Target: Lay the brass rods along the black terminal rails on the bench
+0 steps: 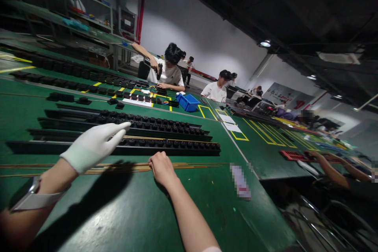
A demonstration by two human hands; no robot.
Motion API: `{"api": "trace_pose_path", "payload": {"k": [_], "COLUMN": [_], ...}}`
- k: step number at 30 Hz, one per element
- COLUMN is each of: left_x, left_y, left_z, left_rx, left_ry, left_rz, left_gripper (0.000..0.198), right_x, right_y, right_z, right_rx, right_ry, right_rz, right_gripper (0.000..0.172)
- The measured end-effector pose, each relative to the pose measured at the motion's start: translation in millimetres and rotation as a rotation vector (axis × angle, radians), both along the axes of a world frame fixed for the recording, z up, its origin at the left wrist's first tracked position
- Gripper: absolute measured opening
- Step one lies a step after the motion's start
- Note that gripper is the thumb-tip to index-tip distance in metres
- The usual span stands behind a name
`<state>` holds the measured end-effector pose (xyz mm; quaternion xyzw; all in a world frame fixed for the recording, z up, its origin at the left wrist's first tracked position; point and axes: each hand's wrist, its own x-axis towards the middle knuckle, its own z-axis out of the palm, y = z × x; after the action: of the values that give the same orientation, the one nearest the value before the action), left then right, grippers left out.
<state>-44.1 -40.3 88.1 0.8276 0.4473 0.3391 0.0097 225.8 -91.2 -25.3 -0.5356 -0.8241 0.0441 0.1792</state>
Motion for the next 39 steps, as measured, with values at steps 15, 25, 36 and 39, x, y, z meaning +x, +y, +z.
{"api": "trace_pose_path", "payload": {"k": [15, 25, 36, 39], "left_x": [61.1, 31.5, 166.0, 189.3], "left_y": [-21.1, -5.3, -83.0, -88.3], "left_z": [-47.1, -48.3, -77.1, -83.8], "left_rx": [-0.420, -0.477, -1.012, -0.938], "left_ry": [0.481, 0.254, -0.590, -0.565], "left_rz": [-0.131, -0.297, -0.476, -0.545], "left_gripper": [0.038, 0.037, 0.043, 0.044], "right_x": [37.2, 112.5, 38.1, 44.9], "right_y": [-31.6, -52.3, -82.3, -80.1], "right_z": [40.1, 56.8, 51.1, 56.4], "right_rx": [0.274, 0.267, 0.074, 0.133], "right_ry": [0.271, 1.063, 1.270, 1.285], "right_rz": [-0.009, -0.351, -0.235, -0.234], "right_gripper": [0.022, 0.044, 0.033, 0.033]}}
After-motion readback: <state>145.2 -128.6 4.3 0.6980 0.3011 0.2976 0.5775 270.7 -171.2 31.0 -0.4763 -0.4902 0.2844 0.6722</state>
